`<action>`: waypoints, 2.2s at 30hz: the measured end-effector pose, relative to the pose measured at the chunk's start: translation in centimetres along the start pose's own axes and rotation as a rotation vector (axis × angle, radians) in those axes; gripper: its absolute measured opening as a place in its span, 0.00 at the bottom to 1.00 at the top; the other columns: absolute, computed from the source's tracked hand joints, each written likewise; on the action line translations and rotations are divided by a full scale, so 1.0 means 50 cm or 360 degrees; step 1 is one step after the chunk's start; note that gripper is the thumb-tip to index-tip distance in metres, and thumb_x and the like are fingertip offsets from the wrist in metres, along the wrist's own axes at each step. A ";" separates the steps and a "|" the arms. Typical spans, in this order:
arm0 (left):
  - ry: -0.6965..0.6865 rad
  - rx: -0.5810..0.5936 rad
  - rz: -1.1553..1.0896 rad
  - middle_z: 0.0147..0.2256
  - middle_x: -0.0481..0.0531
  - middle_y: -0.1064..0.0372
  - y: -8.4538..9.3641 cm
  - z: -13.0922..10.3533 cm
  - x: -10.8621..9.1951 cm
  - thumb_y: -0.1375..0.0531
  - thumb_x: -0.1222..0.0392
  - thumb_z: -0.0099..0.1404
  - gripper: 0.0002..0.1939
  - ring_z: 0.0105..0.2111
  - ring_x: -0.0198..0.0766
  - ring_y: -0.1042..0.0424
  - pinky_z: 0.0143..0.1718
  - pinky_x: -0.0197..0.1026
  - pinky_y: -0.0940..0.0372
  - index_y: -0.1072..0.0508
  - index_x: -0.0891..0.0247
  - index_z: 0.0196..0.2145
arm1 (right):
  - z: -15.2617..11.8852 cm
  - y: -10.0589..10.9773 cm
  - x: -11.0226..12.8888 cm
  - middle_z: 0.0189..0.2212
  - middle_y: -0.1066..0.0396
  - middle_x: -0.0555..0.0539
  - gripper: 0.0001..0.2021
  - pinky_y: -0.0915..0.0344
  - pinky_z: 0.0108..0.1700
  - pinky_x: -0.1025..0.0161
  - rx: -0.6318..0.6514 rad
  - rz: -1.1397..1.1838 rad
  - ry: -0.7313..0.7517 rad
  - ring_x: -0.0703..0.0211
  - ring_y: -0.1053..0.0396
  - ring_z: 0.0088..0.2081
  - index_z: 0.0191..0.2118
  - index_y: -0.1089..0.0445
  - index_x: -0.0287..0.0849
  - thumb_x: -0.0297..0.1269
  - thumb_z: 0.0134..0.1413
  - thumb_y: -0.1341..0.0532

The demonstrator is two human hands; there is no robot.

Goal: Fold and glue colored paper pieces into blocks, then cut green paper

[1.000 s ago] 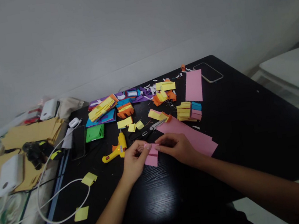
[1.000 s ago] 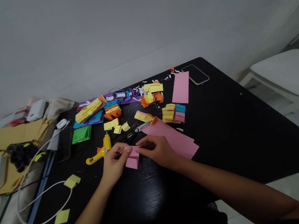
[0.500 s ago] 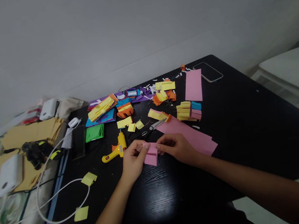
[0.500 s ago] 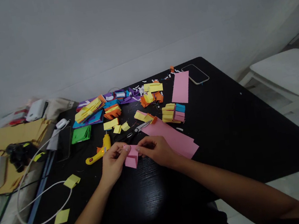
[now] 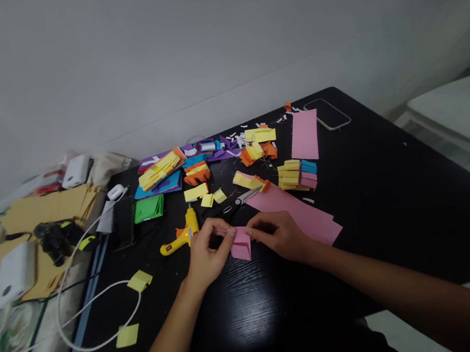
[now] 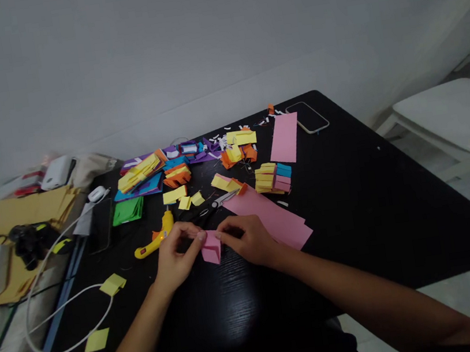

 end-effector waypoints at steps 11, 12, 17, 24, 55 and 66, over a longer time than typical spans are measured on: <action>-0.0120 0.0132 0.0262 0.25 0.46 0.31 -0.006 0.003 -0.024 0.38 0.56 0.70 0.10 0.25 0.34 0.31 0.30 0.36 0.36 0.29 0.60 0.31 | -0.009 -0.005 0.027 0.32 0.18 0.48 0.07 0.30 0.39 0.60 0.0014 -0.0173 0.0192 0.56 0.23 0.33 0.34 0.21 0.46 0.38 0.62 0.35; -0.0145 0.0122 0.0304 0.25 0.46 0.31 -0.004 0.003 -0.028 0.39 0.56 0.70 0.11 0.25 0.34 0.31 0.30 0.36 0.37 0.29 0.60 0.30 | -0.009 -0.005 0.025 0.32 0.18 0.48 0.07 0.30 0.39 0.60 0.0018 -0.0173 0.0182 0.56 0.23 0.33 0.34 0.21 0.45 0.38 0.62 0.35; -0.0197 0.0099 0.0354 0.24 0.46 0.32 0.001 0.003 -0.034 0.39 0.58 0.70 0.12 0.24 0.34 0.32 0.29 0.36 0.38 0.30 0.61 0.28 | -0.009 -0.008 0.014 0.32 0.19 0.48 0.06 0.31 0.36 0.61 0.0031 -0.0137 0.0107 0.56 0.24 0.32 0.34 0.21 0.45 0.38 0.61 0.35; 0.0149 0.0059 -0.0195 0.30 0.48 0.27 0.003 0.007 0.015 0.35 0.54 0.68 0.09 0.29 0.35 0.29 0.32 0.36 0.34 0.24 0.62 0.39 | -0.003 -0.003 -0.016 0.28 0.23 0.49 0.08 0.31 0.32 0.61 0.0027 0.0187 -0.0135 0.58 0.28 0.27 0.34 0.22 0.43 0.41 0.59 0.34; 0.0435 -0.0017 -0.0534 0.25 0.48 0.27 -0.025 0.002 0.041 0.32 0.39 0.63 0.22 0.26 0.34 0.32 0.28 0.35 0.37 0.22 0.64 0.32 | 0.008 0.006 -0.025 0.26 0.27 0.52 0.15 0.30 0.30 0.64 -0.0053 0.0569 -0.0293 0.63 0.30 0.26 0.32 0.23 0.42 0.49 0.52 0.27; 0.0618 0.0086 -0.0515 0.24 0.49 0.26 -0.041 -0.005 0.073 0.29 0.38 0.58 0.24 0.24 0.34 0.32 0.27 0.35 0.38 0.22 0.65 0.29 | 0.010 -0.010 -0.042 0.26 0.27 0.51 0.15 0.28 0.30 0.63 0.0034 0.0626 -0.0349 0.60 0.28 0.28 0.33 0.27 0.42 0.49 0.53 0.28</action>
Point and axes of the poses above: each hand's wrist, its own z-axis towards the middle knuckle, its own y-axis out of the back of the hand, x = y × z, the point moved 10 cm from there along z, towards the middle knuckle
